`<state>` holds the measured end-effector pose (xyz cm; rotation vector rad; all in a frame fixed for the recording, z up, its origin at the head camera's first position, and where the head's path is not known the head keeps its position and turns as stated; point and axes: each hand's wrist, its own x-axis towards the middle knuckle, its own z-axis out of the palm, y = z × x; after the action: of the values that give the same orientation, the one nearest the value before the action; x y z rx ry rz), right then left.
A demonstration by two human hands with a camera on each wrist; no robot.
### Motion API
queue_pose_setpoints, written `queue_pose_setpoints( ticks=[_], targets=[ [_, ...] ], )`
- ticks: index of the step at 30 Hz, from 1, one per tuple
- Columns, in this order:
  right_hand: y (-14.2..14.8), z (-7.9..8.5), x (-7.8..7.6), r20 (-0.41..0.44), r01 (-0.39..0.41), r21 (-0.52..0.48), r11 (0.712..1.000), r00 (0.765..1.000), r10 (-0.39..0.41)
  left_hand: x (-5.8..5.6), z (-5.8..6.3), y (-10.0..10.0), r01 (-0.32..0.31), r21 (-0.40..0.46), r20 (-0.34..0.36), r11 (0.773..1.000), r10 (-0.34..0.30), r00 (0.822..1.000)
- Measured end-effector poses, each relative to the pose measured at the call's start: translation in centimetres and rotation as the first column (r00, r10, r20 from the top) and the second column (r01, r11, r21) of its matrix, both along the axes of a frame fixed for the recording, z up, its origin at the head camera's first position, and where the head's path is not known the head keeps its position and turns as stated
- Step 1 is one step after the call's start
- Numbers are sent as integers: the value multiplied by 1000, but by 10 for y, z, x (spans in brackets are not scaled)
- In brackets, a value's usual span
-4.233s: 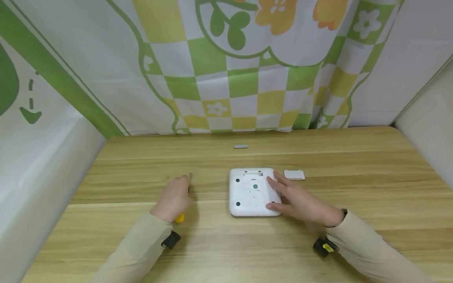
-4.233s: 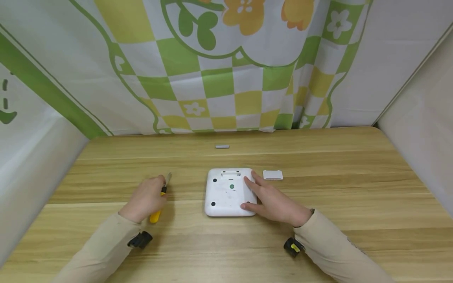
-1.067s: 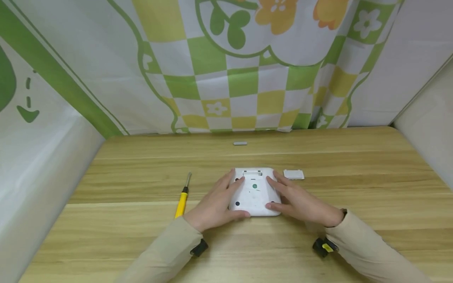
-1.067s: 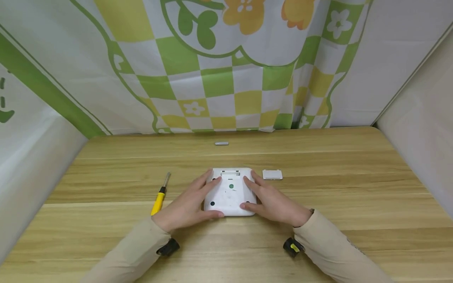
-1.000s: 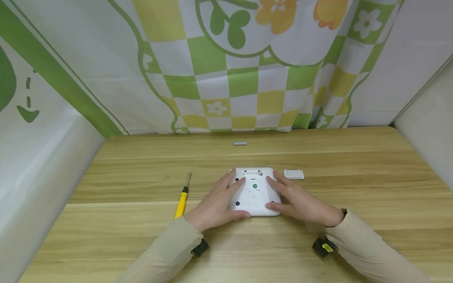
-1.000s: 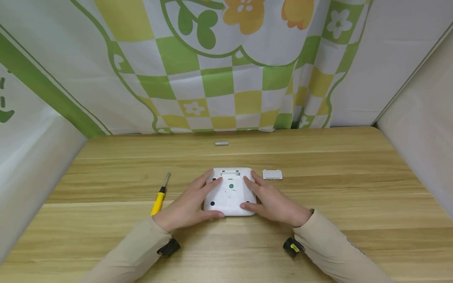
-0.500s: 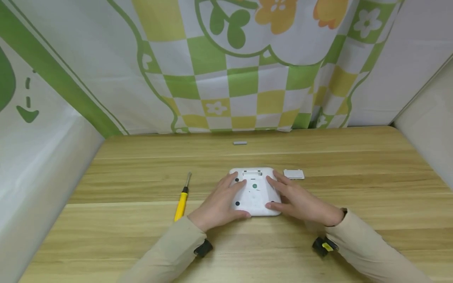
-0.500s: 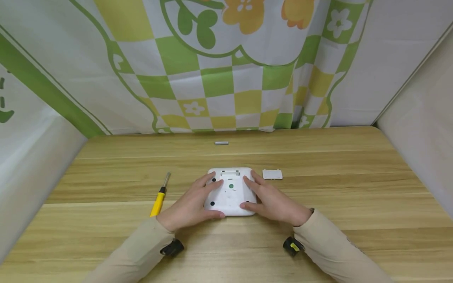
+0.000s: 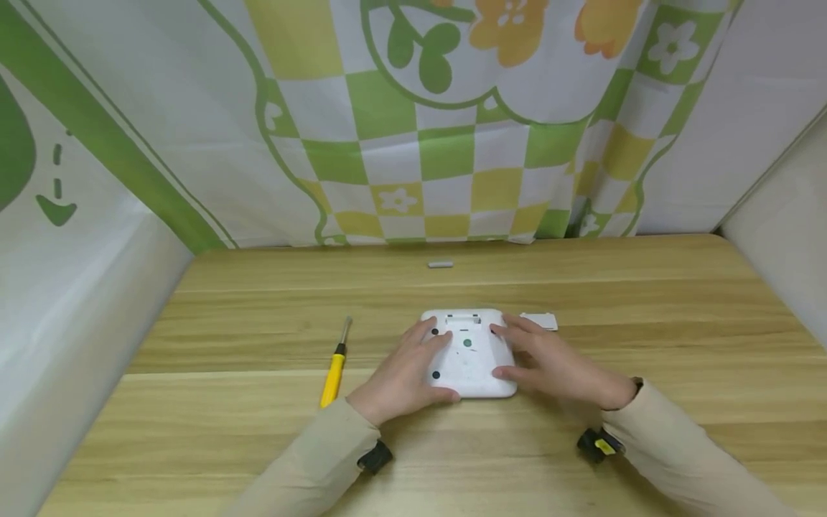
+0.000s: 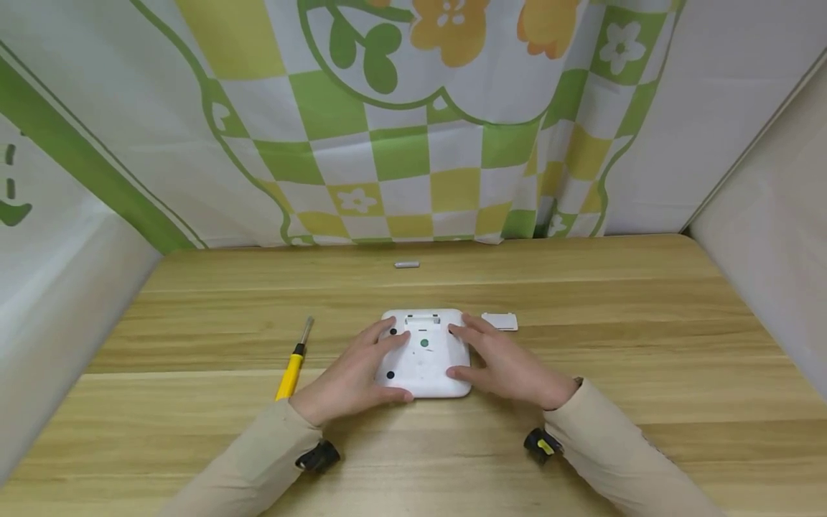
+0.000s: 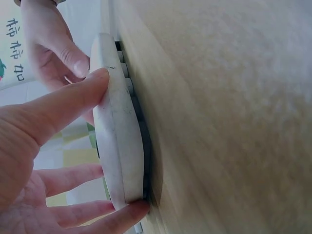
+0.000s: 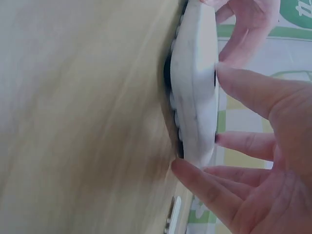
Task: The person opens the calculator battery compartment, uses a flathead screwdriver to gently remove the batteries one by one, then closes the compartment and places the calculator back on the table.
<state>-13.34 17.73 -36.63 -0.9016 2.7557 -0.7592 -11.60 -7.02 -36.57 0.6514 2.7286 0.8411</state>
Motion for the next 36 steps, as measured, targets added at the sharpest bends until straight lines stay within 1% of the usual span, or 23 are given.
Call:
queue_pose_setpoints(
  ticks=[4, 9, 13, 24, 30, 36],
  targets=[
    [6, 3, -4, -14, 27, -14, 1000, 1000, -27, 0, 0, 0, 0, 5, -5, 1000, 0, 1000],
    [14, 4, -8, -34, 59, 4, 998, 998, -59, 0, -2, 0, 3, 7, -14, 1000, -3, 1000],
    [19, 4, -10, -52, 66, 15, 998, 996, -66, -1, -2, 0, 4, 4, -16, 1000, -4, 1000],
    [25, 3, -25, -137, 97, 80, 992, 987, -86, 0, -2, -1, 4, -2, -7, 1000, -4, 1000],
    [27, 2, -30, -140, 126, 105, 986, 984, -111, 1, -1, -1, 5, -9, -12, 1000, -5, 1000],
    [28, 0, -33, -137, 144, 89, 986, 982, -131, 1, -1, -2, 6, -5, -11, 1000, -6, 1000]
  ],
)
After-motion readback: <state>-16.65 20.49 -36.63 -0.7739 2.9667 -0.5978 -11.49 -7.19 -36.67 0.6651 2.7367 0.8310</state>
